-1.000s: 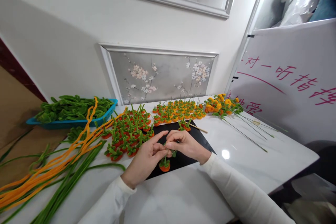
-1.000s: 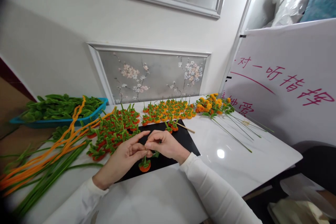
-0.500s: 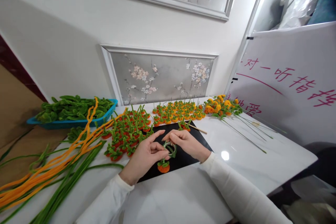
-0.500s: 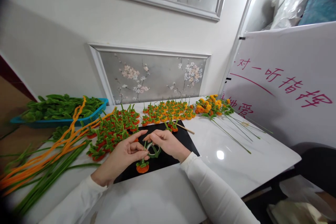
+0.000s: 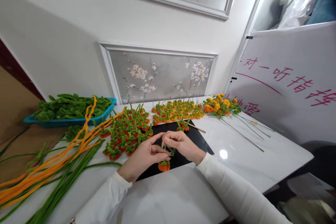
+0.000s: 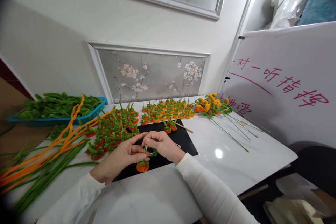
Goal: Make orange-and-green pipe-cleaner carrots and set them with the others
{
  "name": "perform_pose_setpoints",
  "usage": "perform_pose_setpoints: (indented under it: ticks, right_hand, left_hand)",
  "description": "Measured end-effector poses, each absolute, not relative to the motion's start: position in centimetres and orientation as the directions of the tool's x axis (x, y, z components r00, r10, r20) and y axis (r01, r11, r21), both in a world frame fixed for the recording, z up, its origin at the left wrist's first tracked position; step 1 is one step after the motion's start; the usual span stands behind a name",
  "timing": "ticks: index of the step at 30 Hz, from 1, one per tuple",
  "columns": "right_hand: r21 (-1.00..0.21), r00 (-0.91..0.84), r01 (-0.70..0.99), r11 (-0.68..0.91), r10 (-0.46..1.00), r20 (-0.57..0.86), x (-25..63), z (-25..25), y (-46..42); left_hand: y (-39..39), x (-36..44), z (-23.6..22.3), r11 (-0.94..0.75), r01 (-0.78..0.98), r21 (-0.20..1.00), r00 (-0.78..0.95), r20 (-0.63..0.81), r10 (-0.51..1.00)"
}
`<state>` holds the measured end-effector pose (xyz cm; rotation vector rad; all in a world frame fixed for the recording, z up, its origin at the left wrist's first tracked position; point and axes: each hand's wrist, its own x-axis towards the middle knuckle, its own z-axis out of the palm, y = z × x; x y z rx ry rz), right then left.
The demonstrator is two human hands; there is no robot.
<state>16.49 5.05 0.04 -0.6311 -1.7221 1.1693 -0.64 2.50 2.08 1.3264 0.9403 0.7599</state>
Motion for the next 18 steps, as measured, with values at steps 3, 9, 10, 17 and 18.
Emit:
perform_pose_setpoints:
  ticks: [3,9,10,17,18]
  right_hand:
    - [-0.899,-0.435,-0.062,0.434,0.799,0.416,16.47,0.07,5.09]
    - [-0.907,-0.439,-0.09,0.412,0.801,0.407,16.36,0.05,5.12]
    - [-0.91,-0.44,-0.108,0.401,0.802,0.405,16.36,0.05,5.14]
    - [-0.954,-0.482,-0.149,0.259,0.824,0.299,16.28,0.1,5.58]
    - [-0.955,-0.47,-0.157,0.252,0.831,0.297,16.31,0.15,5.66]
  left_hand:
    - [2.39,-0.62,2.13,0.139,0.047,0.989,0.444,-0.146,0.884]
    - [2.49,-0.56,1.98,0.17,0.008,0.985,0.435,-0.156,0.887]
    - [2.52,-0.53,1.99,0.169,0.01,0.986,0.427,-0.156,0.891]
    - [2.58,-0.16,2.45,0.143,0.085,0.986,0.388,-0.165,0.907]
    - [2.56,-0.12,2.55,0.132,0.093,0.987,0.386,-0.158,0.909]
